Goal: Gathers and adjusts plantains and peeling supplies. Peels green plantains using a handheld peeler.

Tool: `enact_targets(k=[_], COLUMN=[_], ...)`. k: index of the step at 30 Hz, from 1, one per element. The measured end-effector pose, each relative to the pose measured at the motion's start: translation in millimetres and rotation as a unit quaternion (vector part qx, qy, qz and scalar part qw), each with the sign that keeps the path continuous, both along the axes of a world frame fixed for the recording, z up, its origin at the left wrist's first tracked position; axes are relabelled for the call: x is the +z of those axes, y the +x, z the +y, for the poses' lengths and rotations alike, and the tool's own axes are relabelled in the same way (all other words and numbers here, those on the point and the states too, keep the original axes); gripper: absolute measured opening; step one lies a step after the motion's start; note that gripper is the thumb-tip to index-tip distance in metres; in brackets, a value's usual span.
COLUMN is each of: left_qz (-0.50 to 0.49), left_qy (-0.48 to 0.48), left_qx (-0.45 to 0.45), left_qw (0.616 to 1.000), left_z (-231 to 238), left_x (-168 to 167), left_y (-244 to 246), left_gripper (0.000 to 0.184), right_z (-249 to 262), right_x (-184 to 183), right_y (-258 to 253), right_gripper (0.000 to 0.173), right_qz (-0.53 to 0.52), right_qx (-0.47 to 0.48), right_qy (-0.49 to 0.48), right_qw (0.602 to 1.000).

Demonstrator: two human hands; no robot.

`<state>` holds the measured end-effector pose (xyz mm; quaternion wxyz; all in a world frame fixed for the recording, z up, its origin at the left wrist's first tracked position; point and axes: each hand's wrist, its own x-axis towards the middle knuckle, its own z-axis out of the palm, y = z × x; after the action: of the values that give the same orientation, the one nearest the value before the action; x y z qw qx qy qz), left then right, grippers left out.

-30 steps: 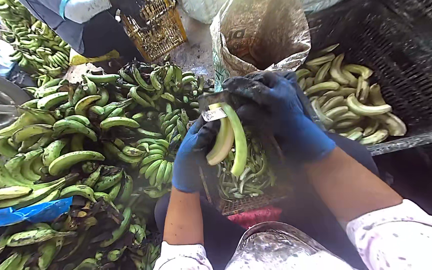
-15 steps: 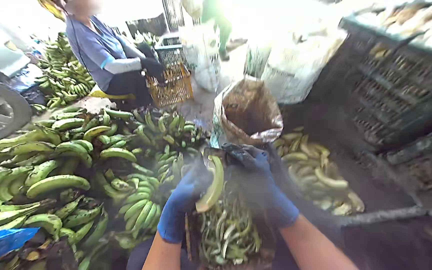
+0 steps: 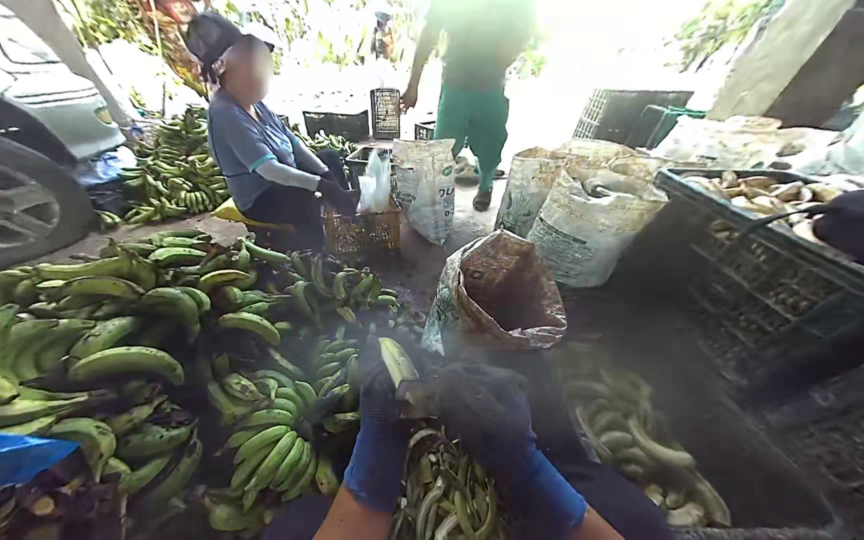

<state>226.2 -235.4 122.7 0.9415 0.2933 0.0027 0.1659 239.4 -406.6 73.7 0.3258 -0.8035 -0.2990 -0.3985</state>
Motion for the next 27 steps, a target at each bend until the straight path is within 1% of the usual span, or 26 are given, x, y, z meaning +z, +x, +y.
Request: enact_targets(k=[1,2,3,5,8,9,11,12,13,14,16,17,19,20,21,22,23,25,27], left_qz=[0.015,0.029,0.039,0.073,0.093,0.084,0.044,0.020,0.001,-0.009,-0.025,-0.039,-0.067,-0.072,-0.060,-0.036,0.003,0.080,0.128], left_qy=[0.061,0.104,0.140,0.202,0.322,0.364,0.418,0.447,0.475,0.491,0.517,0.527,0.535,0.531,0.521,0.508,0.491,0.418,0.338], left_qx=[0.004,-0.003,-0.010,0.005,0.037,0.030,-0.007,-0.019,-0.016,-0.006,0.008,0.006,0.009,0.023,0.040,0.047,0.053,0.065,0.057], left_qw=[0.998,0.994,0.989,0.977,0.941,0.927,0.907,0.894,0.880,0.871,0.856,0.849,0.842,0.844,0.851,0.859,0.870,0.903,0.931], left_z=[-3,-8,-10,-10,-13,-15,-20,-22,-22,-22,-18,-17,-21,-22,-22,-19,-15,-7,1], left_x=[0,4,7,8,5,5,4,4,1,-2,-5,-4,0,1,1,-1,-4,-12,-13], left_y=[-6,-11,-14,-16,-23,-25,-24,-23,-22,-19,-16,-16,-20,-21,-21,-18,-15,-8,-4], left_gripper=[0.040,0.039,0.037,0.038,0.036,0.039,0.047,0.053,0.055,0.055,0.058,0.059,0.061,0.058,0.056,0.057,0.056,0.049,0.045], right_z=[-1,-2,-3,-4,-5,-8,-18,-25,-32,-36,-38,-38,-42,-45,-46,-46,-45,-39,-35], right_x=[6,13,18,19,15,16,21,24,25,24,20,18,16,17,18,20,22,16,5], right_y=[4,9,12,9,8,13,29,37,44,48,49,50,54,55,54,51,47,40,37], right_gripper=[0.039,0.040,0.040,0.038,0.040,0.042,0.053,0.054,0.049,0.047,0.051,0.053,0.053,0.056,0.061,0.064,0.062,0.063,0.058], right_qz=[0.025,0.047,0.058,0.063,0.067,0.080,0.166,0.232,0.290,0.309,0.280,0.271,0.310,0.330,0.327,0.298,0.256,0.174,0.144], right_qx=[0.006,0.007,0.004,0.000,0.001,0.002,0.026,0.052,0.081,0.094,0.049,0.017,-0.061,-0.081,-0.086,-0.078,-0.064,-0.023,0.018], right_qy=[-0.002,-0.001,0.001,0.002,-0.008,-0.008,0.020,0.037,0.053,0.059,0.033,0.021,-0.015,-0.016,-0.003,0.015,0.025,0.025,0.018], right_qw=[1.000,0.999,0.998,0.998,0.998,0.997,0.986,0.971,0.952,0.944,0.958,0.962,0.949,0.940,0.941,0.951,0.964,0.984,0.989])
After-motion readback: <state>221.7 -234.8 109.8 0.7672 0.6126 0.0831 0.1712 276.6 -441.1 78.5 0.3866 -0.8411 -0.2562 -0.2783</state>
